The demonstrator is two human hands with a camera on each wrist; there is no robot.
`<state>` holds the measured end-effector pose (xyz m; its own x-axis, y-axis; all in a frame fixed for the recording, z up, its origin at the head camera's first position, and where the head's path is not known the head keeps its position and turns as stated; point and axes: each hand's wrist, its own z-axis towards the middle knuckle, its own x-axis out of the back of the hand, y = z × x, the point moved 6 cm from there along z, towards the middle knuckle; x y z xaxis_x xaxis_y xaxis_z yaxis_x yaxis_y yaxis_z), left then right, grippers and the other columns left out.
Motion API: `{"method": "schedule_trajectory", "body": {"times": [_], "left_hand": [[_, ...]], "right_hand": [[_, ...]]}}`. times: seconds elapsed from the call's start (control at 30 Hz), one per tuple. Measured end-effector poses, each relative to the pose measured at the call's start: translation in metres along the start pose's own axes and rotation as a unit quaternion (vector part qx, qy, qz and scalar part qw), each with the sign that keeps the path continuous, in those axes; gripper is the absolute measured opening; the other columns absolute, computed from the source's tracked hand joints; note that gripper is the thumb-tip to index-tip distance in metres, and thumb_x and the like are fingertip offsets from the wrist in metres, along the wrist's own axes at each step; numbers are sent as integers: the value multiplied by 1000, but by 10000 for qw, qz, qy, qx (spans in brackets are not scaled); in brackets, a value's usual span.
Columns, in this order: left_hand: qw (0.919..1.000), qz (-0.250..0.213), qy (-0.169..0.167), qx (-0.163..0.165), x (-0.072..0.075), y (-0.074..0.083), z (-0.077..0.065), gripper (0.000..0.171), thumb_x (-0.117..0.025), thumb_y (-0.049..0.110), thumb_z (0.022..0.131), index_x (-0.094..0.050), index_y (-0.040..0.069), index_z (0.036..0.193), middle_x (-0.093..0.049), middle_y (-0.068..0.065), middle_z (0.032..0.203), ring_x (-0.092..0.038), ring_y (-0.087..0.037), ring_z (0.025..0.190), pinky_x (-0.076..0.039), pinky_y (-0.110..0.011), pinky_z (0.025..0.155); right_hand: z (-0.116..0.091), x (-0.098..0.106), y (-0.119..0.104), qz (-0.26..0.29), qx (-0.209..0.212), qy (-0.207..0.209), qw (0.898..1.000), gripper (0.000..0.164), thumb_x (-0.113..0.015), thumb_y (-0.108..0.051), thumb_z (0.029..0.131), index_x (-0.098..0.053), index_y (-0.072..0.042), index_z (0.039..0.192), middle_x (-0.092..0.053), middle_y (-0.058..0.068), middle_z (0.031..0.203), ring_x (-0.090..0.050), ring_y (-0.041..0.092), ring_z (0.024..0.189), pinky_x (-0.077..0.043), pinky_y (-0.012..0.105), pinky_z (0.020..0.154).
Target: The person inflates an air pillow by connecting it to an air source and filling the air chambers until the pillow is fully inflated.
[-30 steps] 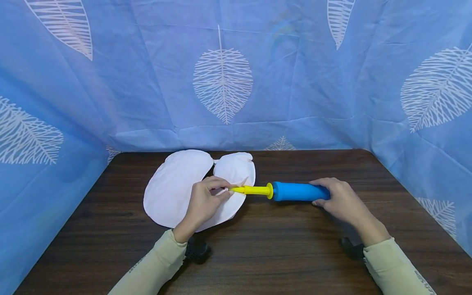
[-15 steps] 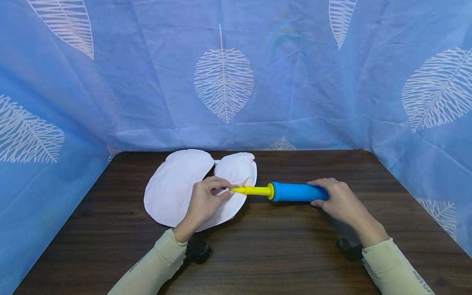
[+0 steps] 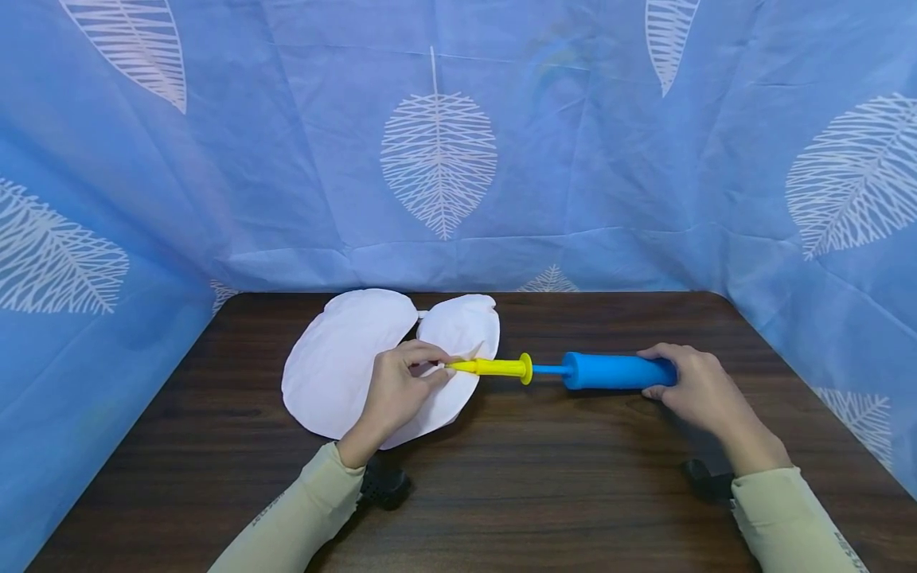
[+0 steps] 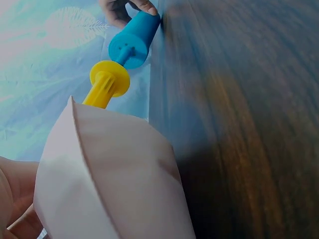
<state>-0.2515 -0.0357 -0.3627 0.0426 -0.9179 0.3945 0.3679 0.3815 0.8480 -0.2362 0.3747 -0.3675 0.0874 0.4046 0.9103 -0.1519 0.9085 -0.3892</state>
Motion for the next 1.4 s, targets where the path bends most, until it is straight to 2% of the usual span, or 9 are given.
{"method": "schedule_trajectory", "body": {"times": [0.2, 0.4, 0.7, 1.03, 1.4], "left_hand": [[10000, 8, -9, 39, 1, -1, 0, 14, -86, 0, 87, -87, 9, 98, -81, -2, 102, -72, -20, 101, -65, -42, 94], [10000, 50, 15, 39, 2, -2, 1, 15, -86, 1, 87, -87, 10, 98, -82, -1, 102, -71, -18, 99, -62, -36, 90], [10000, 21, 6, -10, 2, -3, 1, 15, -87, 1, 87, -87, 11, 98, -82, -1, 101, -70, -17, 98, -59, -29, 86], [10000, -14, 39, -69, 2, -1, 1, 16, -86, -2, 86, -87, 10, 97, -82, -4, 101, -71, -21, 97, -60, -37, 87], [9999, -84, 25, -65, 1, 2, 0, 17, -86, -3, 86, -87, 10, 97, -82, -4, 101, -72, -23, 101, -64, -45, 93]], "right_hand": [[-1, 9, 24, -69, -245, 99, 9996, 50, -81, -5, 92, -66, 0, 139, -57, 41, 143, -53, 63, 127, -48, 76, 96], [-5, 18, 44, -176, -418, 225, 9987, 49, -81, -5, 91, -67, -1, 137, -57, 45, 139, -54, 64, 122, -49, 75, 89], [-10, 24, 55, -179, -529, 459, 9974, 48, -81, -4, 90, -68, 0, 136, -60, 45, 134, -58, 59, 110, -50, 73, 85], [-6, 17, 40, -39, -343, 282, 9990, 49, -81, -3, 90, -68, 1, 137, -56, 44, 141, -52, 65, 123, -48, 75, 90], [1, 0, -5, 116, 106, 65, 9999, 49, -82, -5, 92, -68, 1, 138, -59, 38, 143, -52, 62, 131, -46, 78, 101]]}}
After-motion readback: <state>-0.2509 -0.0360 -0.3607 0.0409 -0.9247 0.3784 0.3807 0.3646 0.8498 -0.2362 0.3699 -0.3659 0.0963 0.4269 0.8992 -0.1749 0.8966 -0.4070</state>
